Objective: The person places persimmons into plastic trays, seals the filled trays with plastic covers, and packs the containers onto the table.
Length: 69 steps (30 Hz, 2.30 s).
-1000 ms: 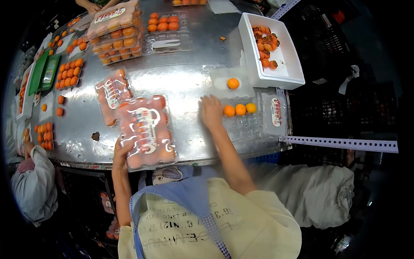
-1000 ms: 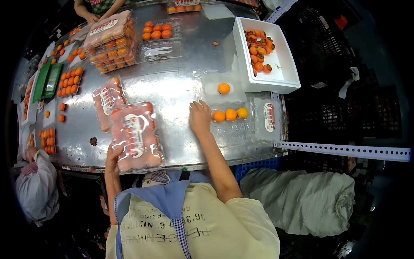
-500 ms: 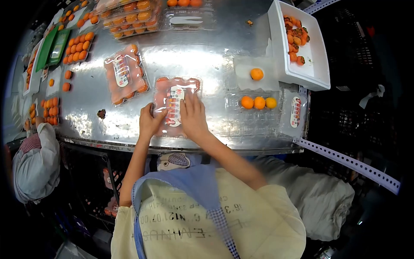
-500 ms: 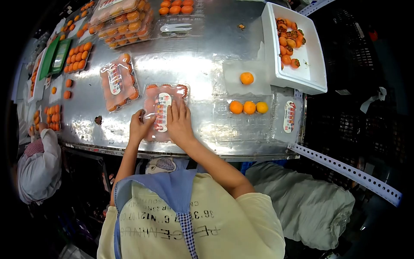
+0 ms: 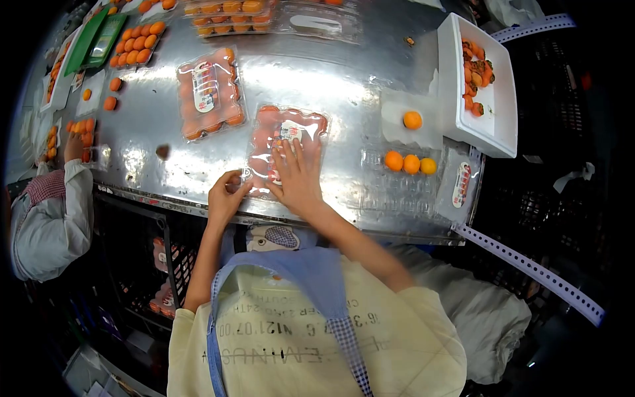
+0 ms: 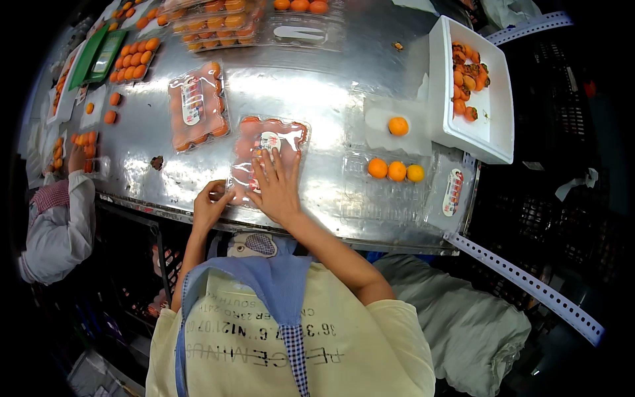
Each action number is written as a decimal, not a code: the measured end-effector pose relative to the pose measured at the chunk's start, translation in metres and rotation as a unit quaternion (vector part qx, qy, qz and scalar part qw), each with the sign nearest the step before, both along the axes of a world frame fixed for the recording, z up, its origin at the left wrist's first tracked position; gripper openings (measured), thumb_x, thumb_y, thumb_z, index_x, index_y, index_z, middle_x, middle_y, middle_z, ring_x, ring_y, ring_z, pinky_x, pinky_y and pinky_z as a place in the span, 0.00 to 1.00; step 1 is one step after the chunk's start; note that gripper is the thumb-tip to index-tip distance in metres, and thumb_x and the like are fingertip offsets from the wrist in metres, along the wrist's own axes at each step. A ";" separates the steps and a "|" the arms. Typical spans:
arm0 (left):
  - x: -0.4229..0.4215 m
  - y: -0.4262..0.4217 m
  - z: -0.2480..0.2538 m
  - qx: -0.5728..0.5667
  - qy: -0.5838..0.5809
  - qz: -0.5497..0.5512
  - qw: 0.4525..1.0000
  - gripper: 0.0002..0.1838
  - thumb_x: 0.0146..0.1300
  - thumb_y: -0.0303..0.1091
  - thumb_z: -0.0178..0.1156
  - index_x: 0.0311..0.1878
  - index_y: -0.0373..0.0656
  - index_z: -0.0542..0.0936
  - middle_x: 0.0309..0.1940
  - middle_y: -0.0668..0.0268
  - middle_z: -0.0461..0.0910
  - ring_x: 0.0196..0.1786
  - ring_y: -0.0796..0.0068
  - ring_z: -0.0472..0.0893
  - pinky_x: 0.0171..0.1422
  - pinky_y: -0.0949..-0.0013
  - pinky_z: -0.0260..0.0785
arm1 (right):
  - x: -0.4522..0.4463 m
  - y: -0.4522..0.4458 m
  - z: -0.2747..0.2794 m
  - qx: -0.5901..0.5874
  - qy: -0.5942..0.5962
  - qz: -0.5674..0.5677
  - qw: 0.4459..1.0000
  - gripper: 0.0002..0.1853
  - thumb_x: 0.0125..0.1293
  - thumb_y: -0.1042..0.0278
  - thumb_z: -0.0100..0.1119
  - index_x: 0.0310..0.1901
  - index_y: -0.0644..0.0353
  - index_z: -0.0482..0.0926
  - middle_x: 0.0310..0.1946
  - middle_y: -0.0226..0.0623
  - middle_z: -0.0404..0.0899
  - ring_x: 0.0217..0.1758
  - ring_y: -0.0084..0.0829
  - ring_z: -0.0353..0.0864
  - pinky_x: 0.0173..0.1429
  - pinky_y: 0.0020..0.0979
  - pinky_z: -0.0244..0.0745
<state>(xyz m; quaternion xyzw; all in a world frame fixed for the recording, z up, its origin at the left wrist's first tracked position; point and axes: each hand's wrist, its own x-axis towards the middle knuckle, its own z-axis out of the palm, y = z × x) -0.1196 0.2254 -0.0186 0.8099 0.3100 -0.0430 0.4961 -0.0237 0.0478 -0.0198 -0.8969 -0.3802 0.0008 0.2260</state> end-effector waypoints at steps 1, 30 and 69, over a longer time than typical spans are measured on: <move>-0.003 0.001 0.000 0.001 0.003 0.003 1.000 0.24 0.52 0.40 0.69 0.49 0.39 0.78 0.33 0.64 0.78 0.29 0.79 0.76 0.34 0.75 0.70 | 0.005 0.001 0.004 -0.005 0.000 0.003 1.000 0.38 0.58 0.45 0.55 0.66 0.59 0.61 0.68 0.47 0.53 0.75 0.45 0.42 0.69 0.67 0.28; 0.024 -0.030 0.041 0.380 -0.090 -0.191 0.900 0.35 0.60 0.45 0.55 0.67 0.39 0.60 0.71 0.61 0.52 0.75 0.61 0.44 0.71 0.36 0.32 | 0.098 0.051 -0.007 0.062 0.003 0.023 0.998 0.31 0.49 0.50 0.63 0.53 0.60 0.75 0.48 0.41 0.73 0.55 0.39 0.68 0.62 0.40 0.56; 0.054 0.003 -0.054 -0.407 -0.094 0.067 0.906 0.08 0.52 0.21 0.54 0.35 0.35 0.79 0.28 0.63 0.79 0.28 0.75 0.79 0.31 0.72 0.76 | 0.032 0.074 0.028 -0.036 0.015 -0.015 0.999 0.21 0.50 0.59 0.64 0.46 0.55 0.74 0.49 0.40 0.69 0.53 0.43 0.68 0.51 0.44 0.69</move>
